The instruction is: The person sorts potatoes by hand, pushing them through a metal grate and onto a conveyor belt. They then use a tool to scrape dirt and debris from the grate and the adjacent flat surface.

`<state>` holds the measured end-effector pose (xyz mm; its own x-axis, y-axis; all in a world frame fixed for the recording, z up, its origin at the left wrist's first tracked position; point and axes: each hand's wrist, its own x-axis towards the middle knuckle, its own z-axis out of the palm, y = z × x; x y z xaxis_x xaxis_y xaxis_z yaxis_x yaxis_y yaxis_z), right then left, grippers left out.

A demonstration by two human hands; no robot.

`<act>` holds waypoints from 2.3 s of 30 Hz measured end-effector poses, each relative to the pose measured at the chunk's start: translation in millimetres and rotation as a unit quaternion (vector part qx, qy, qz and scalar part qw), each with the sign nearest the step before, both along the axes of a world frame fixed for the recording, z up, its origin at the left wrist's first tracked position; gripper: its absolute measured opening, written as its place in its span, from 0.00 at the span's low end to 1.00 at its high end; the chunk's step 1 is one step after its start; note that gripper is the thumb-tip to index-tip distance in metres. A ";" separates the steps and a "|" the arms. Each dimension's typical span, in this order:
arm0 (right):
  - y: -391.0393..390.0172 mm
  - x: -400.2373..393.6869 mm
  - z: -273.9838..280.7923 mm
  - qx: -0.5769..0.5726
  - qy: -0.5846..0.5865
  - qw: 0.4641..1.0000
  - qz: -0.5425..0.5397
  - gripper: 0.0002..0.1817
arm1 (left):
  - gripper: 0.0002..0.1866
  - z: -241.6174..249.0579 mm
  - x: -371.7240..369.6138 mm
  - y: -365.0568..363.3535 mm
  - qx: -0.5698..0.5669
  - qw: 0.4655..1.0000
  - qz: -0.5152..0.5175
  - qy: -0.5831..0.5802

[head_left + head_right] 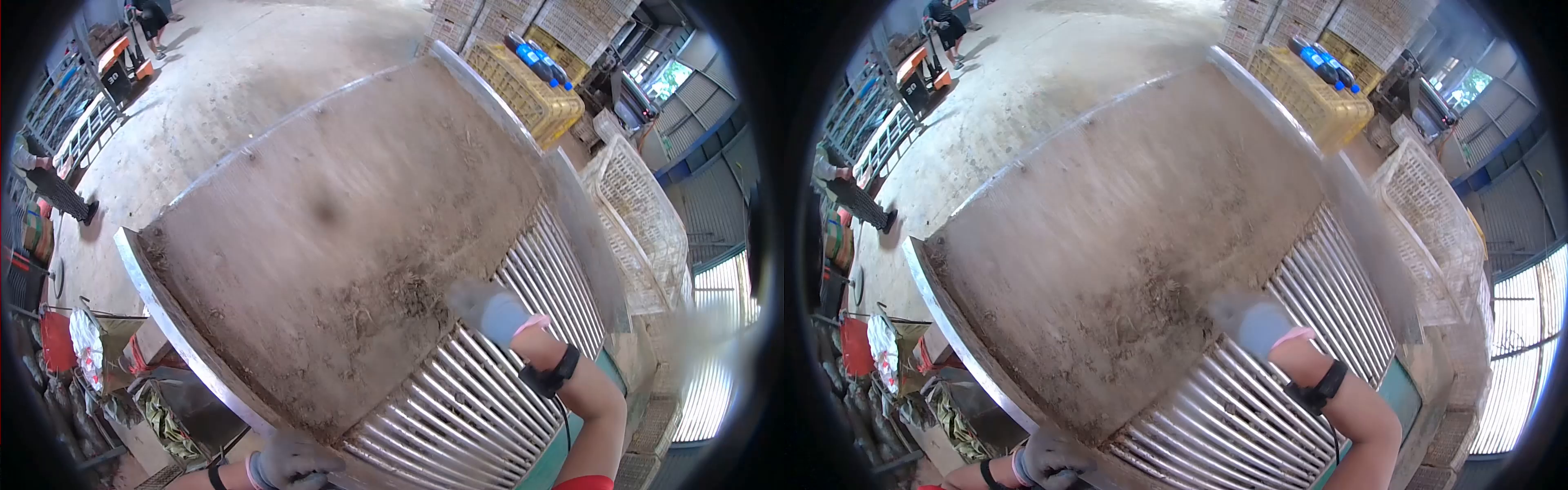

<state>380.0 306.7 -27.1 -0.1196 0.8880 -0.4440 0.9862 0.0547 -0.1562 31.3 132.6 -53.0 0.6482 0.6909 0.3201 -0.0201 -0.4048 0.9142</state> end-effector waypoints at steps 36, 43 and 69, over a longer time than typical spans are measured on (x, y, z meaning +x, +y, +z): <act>137.0 27.1 -60.6 0.039 -0.088 0.990 0.099 0.15 | 0.07 0.0 3.6 -1.7 0.018 1.000 -0.008 -0.014; -0.7 -73.7 -16.1 -0.040 0.076 0.985 0.148 0.22 | 0.07 -13.1 -4.8 -11.4 0.046 0.998 0.003 0.033; -36.0 -39.7 -3.2 -0.133 0.050 0.987 0.080 0.22 | 0.08 -4.2 1.8 -5.7 0.027 1.000 0.003 -0.005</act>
<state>340.3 270.7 -30.3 -0.3032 0.7075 -0.6384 0.9474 0.1514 -0.2821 33.1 126.9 -57.2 0.6402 0.6765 0.3640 -0.0261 -0.4544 0.8904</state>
